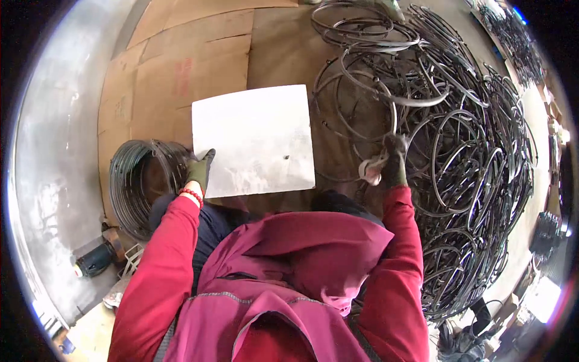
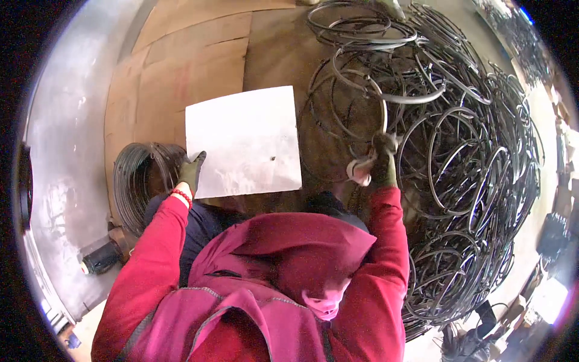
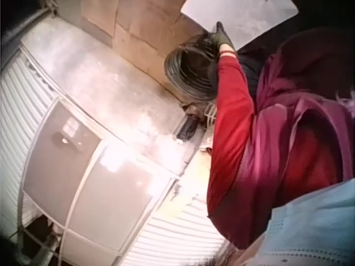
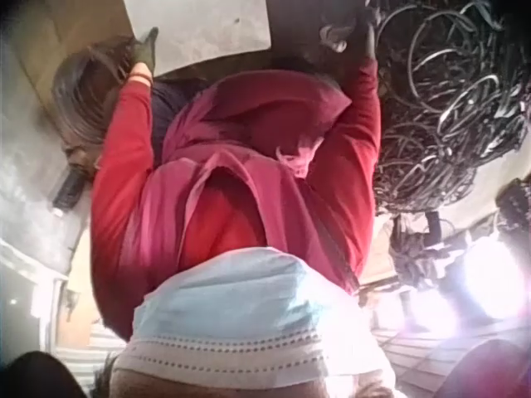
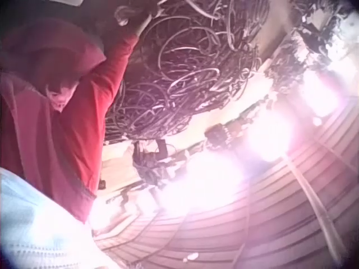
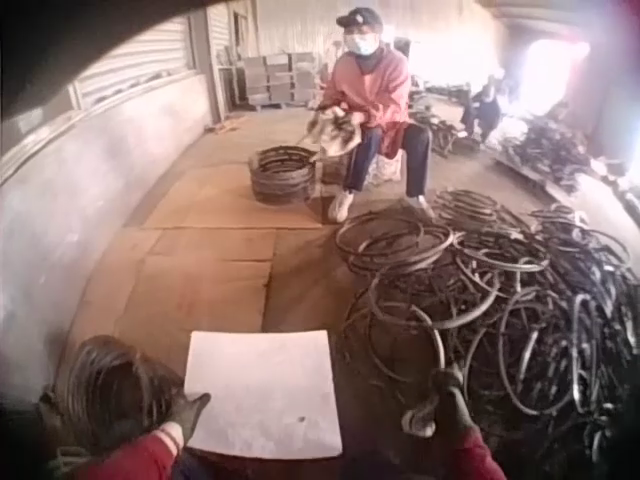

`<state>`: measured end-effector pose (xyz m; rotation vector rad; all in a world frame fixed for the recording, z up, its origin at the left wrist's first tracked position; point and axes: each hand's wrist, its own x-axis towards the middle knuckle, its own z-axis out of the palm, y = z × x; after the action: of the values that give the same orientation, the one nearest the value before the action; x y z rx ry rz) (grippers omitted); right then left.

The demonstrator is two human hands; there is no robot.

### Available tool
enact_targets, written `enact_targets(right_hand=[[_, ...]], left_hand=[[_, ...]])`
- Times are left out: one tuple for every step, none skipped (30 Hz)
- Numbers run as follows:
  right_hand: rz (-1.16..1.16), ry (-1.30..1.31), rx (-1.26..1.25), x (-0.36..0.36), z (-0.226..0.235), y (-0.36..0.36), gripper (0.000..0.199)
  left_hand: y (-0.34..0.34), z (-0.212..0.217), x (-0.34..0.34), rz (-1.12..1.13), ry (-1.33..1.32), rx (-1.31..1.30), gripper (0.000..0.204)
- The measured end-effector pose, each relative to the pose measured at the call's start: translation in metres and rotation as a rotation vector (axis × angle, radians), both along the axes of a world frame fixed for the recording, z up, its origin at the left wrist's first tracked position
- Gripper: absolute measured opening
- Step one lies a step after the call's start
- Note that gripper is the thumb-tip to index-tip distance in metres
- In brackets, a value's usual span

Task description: The person cleans metal rings by wiping and scrubbing them with a cloth and a steel wool pad, then stacks the rings into a metal container.

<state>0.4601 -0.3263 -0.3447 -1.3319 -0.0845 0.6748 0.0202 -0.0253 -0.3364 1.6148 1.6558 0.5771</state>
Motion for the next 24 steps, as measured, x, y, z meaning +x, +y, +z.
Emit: enact_targets(right_hand=[[0.033,-0.045,0.179,0.004,0.020,0.017,0.021],[-0.040,-0.157,0.128,0.008,0.040,0.033,0.024],[-0.087,-0.299,0.127,0.012,0.062,0.047,0.029],[-0.096,-0.238,0.084,0.020,0.088,0.054,0.022],[-0.169,-0.198,0.158,0.021,0.108,0.063,0.020],[-0.013,-0.202,0.229,0.021,0.133,0.060,0.022],[0.077,-0.196,0.260,0.021,0.158,0.056,0.025],[0.110,-0.080,0.323,0.016,0.182,0.050,0.027],[0.180,0.031,0.432,0.007,0.202,0.045,0.030],[-0.137,-0.054,0.318,0.002,0.222,0.048,0.033],[-0.270,-0.295,0.286,-0.002,0.241,0.055,0.036],[-0.069,-0.337,0.326,-0.009,0.264,0.046,0.028],[-0.022,-0.413,0.325,-0.016,0.285,0.043,0.024],[0.039,-0.500,0.352,-0.023,0.305,0.040,0.020],[-0.092,-0.719,0.242,-0.029,0.322,0.043,0.020],[0.002,-0.701,0.238,-0.039,0.340,0.039,0.020],[0.092,-0.682,0.269,-0.048,0.358,0.038,0.019],[0.088,-0.692,0.297,-0.060,0.371,0.041,0.018],[0.128,-0.727,0.374,-0.073,0.383,0.045,0.017],[0.141,-0.424,0.478,-0.084,0.397,0.052,0.016],[0.188,-0.474,0.504,-0.097,0.407,0.059,0.017],[0.202,-0.475,0.525,-0.109,0.416,0.065,0.017],[0.200,-0.457,0.555,-0.120,0.424,0.070,0.016],[0.219,-0.444,0.613,-0.129,0.431,0.076,0.015]], left_hand=[[0.001,0.001,0.000,0.024,-0.016,-0.120,0.072],[0.000,0.002,0.001,0.046,-0.012,-0.120,0.073],[0.000,0.003,0.002,0.067,-0.007,-0.119,0.074],[0.001,0.004,0.002,0.085,-0.024,-0.140,0.076],[0.002,0.007,0.003,0.073,0.031,-0.149,0.079],[0.002,0.009,0.004,0.089,0.133,-0.238,0.083],[0.003,0.011,0.005,0.087,0.113,-0.256,0.083],[0.002,0.012,0.006,0.090,0.100,-0.198,0.086],[0.002,0.014,0.006,0.072,0.143,-0.179,0.087],[0.002,0.015,0.007,0.077,0.262,-0.170,0.089],[0.001,0.016,0.007,0.079,0.244,-0.186,0.091],[0.001,0.017,0.007,0.085,0.240,-0.216,0.091],[0.001,0.018,0.008,0.072,0.244,-0.213,0.091],[-0.001,0.019,0.008,0.061,0.232,-0.130,0.091],[-0.003,0.020,0.007,0.042,0.201,-0.175,0.091],[-0.007,0.023,0.009,0.077,0.333,-0.049,0.087],[-0.011,0.027,0.010,0.064,0.308,0.084,0.083],[-0.015,0.034,0.011,0.007,0.166,0.207,0.078],[-0.019,0.044,0.012,-0.081,0.017,0.240,0.073],[-0.030,0.056,0.014,-0.151,-0.182,0.159,0.068],[-0.043,0.070,0.018,-0.276,-0.239,0.285,0.068],[-0.057,0.087,0.022,-0.380,-0.386,0.178,0.074],[-0.072,0.107,0.023,-0.495,-0.310,0.333,0.081],[-0.082,0.129,0.025,-0.595,-0.300,0.437,0.085]])
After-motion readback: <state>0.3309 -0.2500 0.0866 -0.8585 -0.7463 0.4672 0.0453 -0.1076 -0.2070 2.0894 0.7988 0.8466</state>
